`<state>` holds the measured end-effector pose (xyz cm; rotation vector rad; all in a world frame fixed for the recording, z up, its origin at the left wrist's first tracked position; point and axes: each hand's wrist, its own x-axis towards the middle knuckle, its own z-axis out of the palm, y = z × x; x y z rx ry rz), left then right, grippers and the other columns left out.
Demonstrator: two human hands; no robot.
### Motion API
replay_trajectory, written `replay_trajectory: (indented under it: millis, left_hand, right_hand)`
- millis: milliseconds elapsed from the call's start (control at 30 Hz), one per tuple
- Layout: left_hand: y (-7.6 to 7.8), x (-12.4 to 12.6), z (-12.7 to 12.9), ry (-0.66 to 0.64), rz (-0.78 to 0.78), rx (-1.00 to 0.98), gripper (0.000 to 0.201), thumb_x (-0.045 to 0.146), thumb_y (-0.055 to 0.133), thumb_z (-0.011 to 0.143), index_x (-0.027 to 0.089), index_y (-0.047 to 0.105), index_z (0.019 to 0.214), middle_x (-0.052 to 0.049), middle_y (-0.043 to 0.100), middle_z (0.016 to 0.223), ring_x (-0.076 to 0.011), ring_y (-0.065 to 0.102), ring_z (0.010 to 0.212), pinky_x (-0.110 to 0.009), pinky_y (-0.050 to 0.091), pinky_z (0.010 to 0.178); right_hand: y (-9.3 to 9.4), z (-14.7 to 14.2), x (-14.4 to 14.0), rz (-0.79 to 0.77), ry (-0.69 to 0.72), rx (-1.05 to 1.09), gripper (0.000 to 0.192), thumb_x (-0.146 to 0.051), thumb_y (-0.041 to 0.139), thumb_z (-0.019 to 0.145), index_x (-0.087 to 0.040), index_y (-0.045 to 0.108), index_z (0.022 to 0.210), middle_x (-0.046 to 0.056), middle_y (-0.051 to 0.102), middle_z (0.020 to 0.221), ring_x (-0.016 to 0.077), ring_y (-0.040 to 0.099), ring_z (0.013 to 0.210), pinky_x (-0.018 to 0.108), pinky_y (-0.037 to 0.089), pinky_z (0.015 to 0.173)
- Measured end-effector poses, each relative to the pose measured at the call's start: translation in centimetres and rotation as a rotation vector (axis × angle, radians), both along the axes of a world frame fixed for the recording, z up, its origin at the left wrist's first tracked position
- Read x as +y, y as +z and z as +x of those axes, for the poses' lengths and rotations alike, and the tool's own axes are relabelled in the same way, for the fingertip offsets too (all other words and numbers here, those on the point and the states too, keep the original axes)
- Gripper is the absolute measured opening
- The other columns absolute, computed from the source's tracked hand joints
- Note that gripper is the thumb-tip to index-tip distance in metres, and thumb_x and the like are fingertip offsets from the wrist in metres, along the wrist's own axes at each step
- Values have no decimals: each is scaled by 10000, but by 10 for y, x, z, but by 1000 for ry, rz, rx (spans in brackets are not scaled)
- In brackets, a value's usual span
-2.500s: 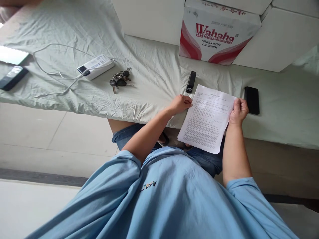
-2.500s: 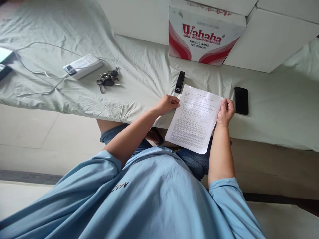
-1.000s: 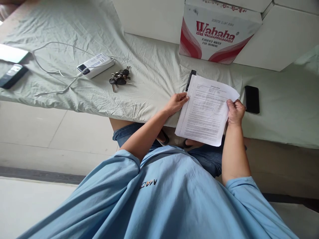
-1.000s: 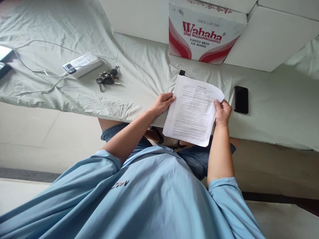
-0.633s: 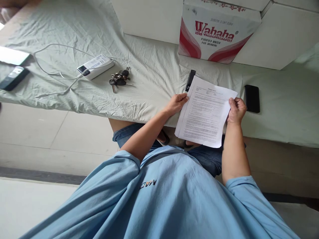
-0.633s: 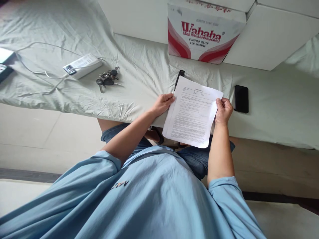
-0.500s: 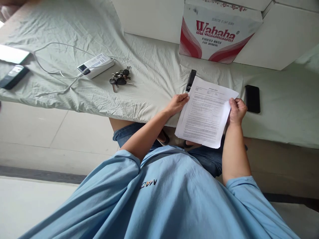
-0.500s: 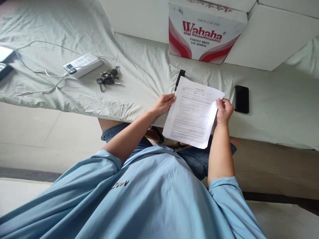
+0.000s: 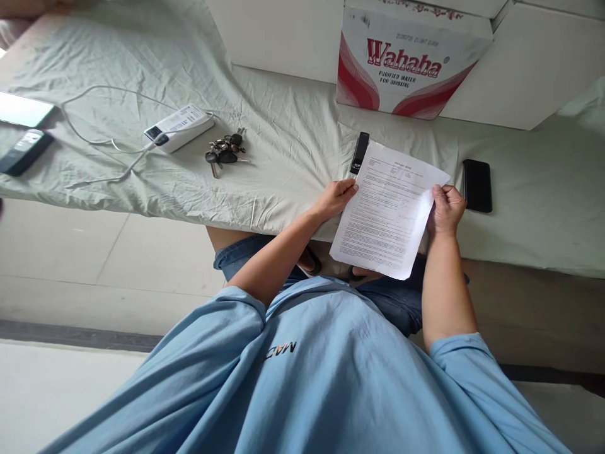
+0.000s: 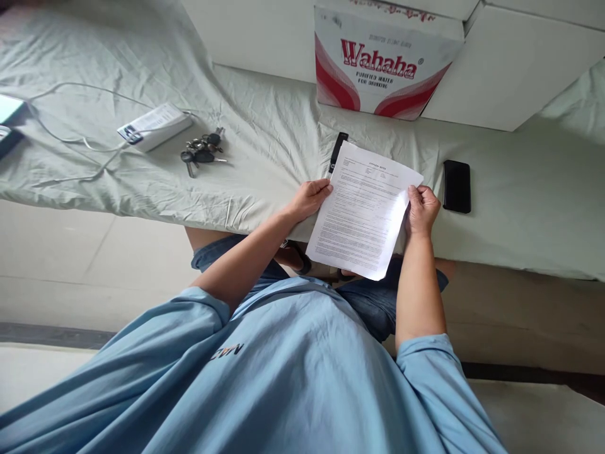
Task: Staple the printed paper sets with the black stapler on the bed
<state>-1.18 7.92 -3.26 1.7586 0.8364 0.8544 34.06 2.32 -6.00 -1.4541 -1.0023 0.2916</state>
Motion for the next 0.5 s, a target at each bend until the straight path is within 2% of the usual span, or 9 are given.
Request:
replay_trajectory:
  millis: [300, 500]
  left_hand:
    - [1, 1, 2, 22, 3, 7, 626, 790, 644, 1072, 254, 481, 792, 20, 451, 703, -155, 408, 702, -338, 339, 660]
    - [0, 1, 1, 18, -5, -18, 664, 843, 616, 1075, 251, 498, 796, 5, 491, 741, -162, 438, 716, -352, 364, 692]
  right_hand:
    - [1, -1, 0, -19, 22, -21, 811, -1061, 809, 733, -280, 597, 788, -53, 451, 715, 160, 413, 701, 365, 421, 700]
    - [-2, 1, 0, 24, 54, 21, 793, -1016, 878, 714, -273, 612, 798, -49, 454, 716, 162, 418, 702, 365, 410, 707]
